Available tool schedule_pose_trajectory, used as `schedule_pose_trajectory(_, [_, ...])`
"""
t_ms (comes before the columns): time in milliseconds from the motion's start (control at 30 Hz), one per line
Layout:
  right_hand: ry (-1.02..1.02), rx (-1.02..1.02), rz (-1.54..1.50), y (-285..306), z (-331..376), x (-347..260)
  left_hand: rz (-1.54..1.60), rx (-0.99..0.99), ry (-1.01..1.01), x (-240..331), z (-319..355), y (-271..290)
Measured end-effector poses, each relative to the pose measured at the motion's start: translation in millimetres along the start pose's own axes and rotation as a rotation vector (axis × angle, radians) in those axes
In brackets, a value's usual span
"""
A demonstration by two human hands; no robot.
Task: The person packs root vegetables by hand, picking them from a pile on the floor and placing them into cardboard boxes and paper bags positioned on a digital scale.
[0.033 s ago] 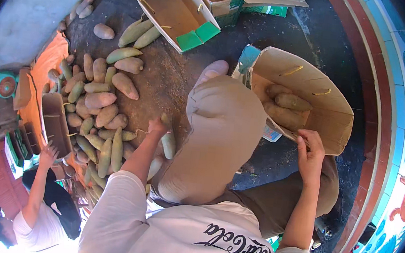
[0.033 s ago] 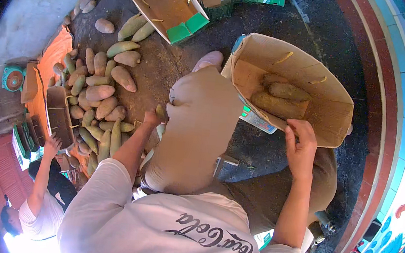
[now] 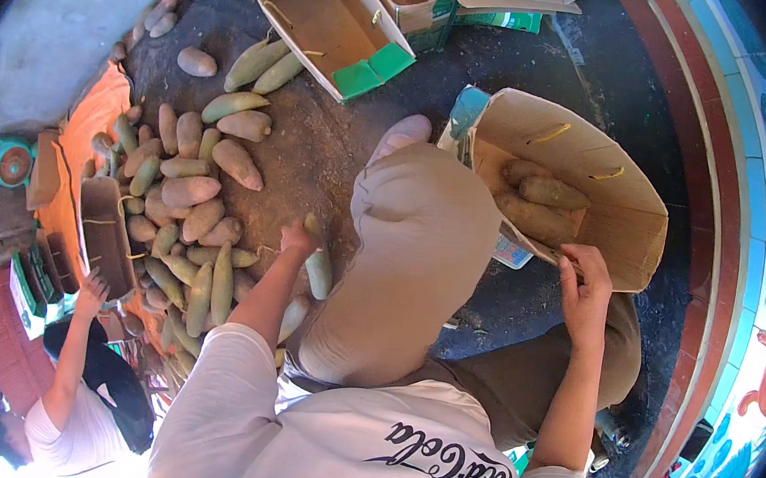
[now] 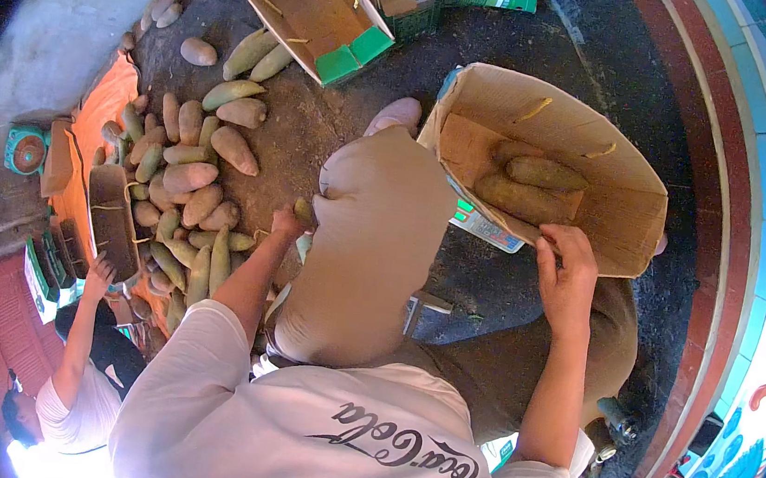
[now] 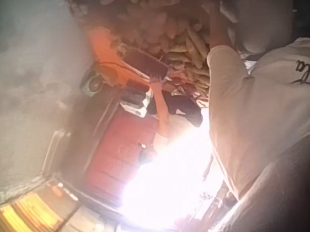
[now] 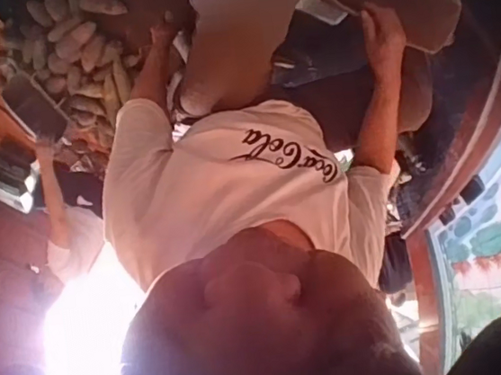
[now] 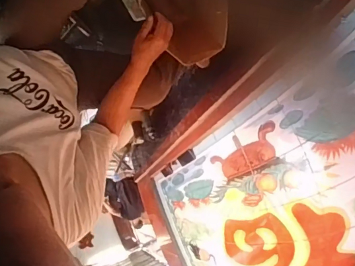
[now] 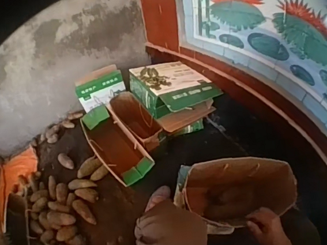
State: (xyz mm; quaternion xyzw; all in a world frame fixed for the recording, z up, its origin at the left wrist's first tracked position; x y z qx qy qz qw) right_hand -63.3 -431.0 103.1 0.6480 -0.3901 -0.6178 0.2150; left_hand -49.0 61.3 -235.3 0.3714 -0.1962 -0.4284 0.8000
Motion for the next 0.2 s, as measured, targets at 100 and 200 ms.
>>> schedule_pose_trajectory(100, [-0.014, -0.025, -0.024, -1, 1, -1, 0.079, 0.033, -0.089, 9, 0, 17])
schedule_pose_trajectory(200, [-0.016, -0.061, 0.031, -3, 4, 3, 0.177, 0.043, -0.196, 18, 7, 37])
Point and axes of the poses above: each hand's wrist, its own z-axis away from the middle knuckle, its own y-axis out of the back of the hand, x = y × z, the point moved 8 cm from there along -z, towards the middle knuckle, and after that the axes turned 7 degrees about x, right-handed, at the moved point
